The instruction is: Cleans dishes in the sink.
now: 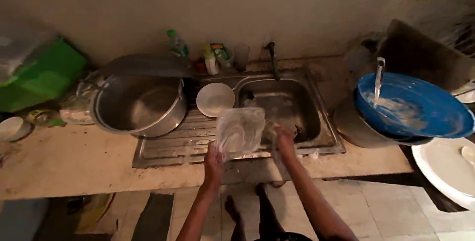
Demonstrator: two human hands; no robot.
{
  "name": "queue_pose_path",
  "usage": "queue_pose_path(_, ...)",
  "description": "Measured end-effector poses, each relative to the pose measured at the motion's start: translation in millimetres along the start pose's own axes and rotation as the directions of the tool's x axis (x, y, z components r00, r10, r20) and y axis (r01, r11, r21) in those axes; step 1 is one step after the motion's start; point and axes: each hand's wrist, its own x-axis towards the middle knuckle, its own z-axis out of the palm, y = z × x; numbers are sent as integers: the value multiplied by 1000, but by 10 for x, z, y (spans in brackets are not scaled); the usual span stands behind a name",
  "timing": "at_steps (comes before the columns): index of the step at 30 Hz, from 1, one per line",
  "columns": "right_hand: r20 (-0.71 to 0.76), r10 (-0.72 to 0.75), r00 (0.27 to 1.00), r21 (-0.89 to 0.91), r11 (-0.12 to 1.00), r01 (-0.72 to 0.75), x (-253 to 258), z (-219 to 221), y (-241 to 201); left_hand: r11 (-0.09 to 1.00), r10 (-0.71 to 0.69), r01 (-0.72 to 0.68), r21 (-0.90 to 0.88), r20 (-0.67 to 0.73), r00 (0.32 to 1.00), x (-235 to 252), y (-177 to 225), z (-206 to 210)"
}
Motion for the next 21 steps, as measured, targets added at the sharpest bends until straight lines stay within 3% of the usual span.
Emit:
queue_pose_path(3,-103,-9,995,301,953,40,238,-501,-287,930,351,-358,87,88,932,349,171,-82)
queue_pose_path(6,-64,-77,995,530,842,99,395,-776,-390,828,506,-551,104,284,814,561,33,-130)
queue_pose_path(8,-37,-133,990,483,865,134,398,-787,-343,804,517,-583,114,348,782,562,-245,-137)
queue_pose_path(10,24,-137,990,387,915,117,287,-615,-281,813,467,-559,161,392,793,512,-659,-162)
queue_pose_path(14,291,-152,945,-5,987,160,-3,140,106,825,240,-377,421,343,908,393,-1174,-245)
queue_pose_path(16,443,-245,862,-217,904,368,-12,570,451,841,148,-242,484,224,963,303,-1147,-210)
queue_pose_path(18,591,-314,742,-372,710,597,-34,962,762,811,43,-133,570,168,985,155,-1101,-72)
queue_pose_path(21,858,-310,409,-280,387,879,-200,1352,977,782,-3,-50,621,84,996,-63,-1121,188)
